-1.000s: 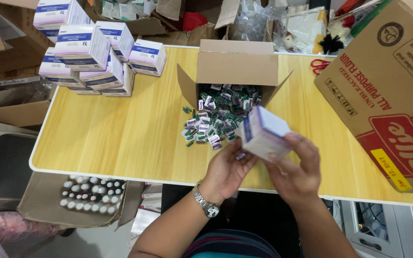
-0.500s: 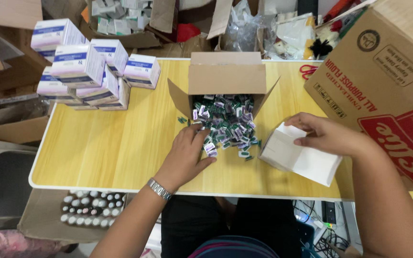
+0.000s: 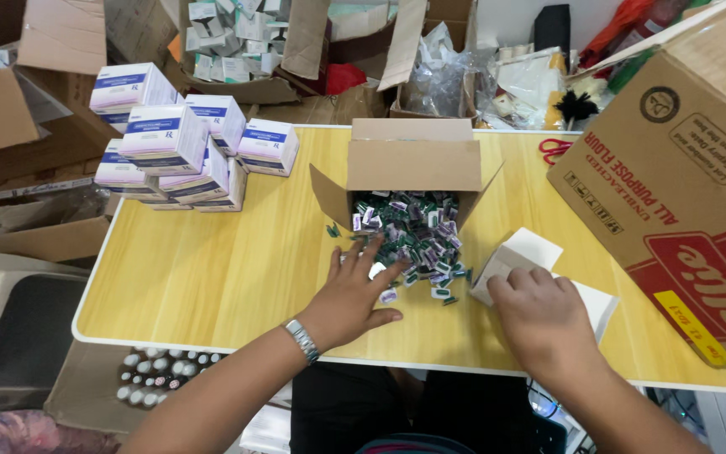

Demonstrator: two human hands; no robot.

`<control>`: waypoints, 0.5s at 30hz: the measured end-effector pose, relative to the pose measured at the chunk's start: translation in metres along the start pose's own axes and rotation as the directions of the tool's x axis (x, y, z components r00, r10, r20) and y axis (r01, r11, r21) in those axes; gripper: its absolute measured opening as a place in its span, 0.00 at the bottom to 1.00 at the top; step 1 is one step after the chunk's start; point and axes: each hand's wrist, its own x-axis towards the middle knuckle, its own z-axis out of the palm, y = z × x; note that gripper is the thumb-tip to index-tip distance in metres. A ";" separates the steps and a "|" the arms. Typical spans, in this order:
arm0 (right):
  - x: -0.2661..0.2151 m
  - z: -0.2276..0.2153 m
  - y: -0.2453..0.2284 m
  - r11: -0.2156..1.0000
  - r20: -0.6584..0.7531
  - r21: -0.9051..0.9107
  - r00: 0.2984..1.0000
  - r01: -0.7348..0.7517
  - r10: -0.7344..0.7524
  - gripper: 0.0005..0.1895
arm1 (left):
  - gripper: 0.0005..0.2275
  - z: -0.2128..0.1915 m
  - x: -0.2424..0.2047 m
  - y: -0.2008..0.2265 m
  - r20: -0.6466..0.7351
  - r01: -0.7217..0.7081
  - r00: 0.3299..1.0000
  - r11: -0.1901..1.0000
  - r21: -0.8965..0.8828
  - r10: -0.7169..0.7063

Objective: The person picks up individual blister strips from a pile on the table and places them into a small white box. The person repeats this process, filling the box with blister strips and then stacking the filled box with others.

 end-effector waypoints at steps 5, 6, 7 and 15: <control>0.012 0.010 0.023 0.994 0.023 -0.084 0.998 -0.063 0.065 0.08 | 0.26 0.006 0.017 0.001 -0.147 -0.073 0.986 0.997 0.021 0.075; 0.015 0.010 0.026 0.995 -0.004 -0.079 0.998 -0.066 0.066 0.09 | 0.24 0.006 0.020 -0.001 -0.176 -0.083 0.981 0.997 0.010 0.083; 0.017 0.010 0.028 0.995 -0.032 -0.071 0.997 -0.068 0.066 0.10 | 0.22 0.007 0.023 -0.003 -0.206 -0.090 0.975 0.996 0.000 0.088; 0.003 0.012 0.003 0.990 -0.427 0.135 0.904 0.031 0.030 0.18 | 0.10 0.000 0.047 -0.013 -0.229 -0.173 0.958 0.984 0.029 0.175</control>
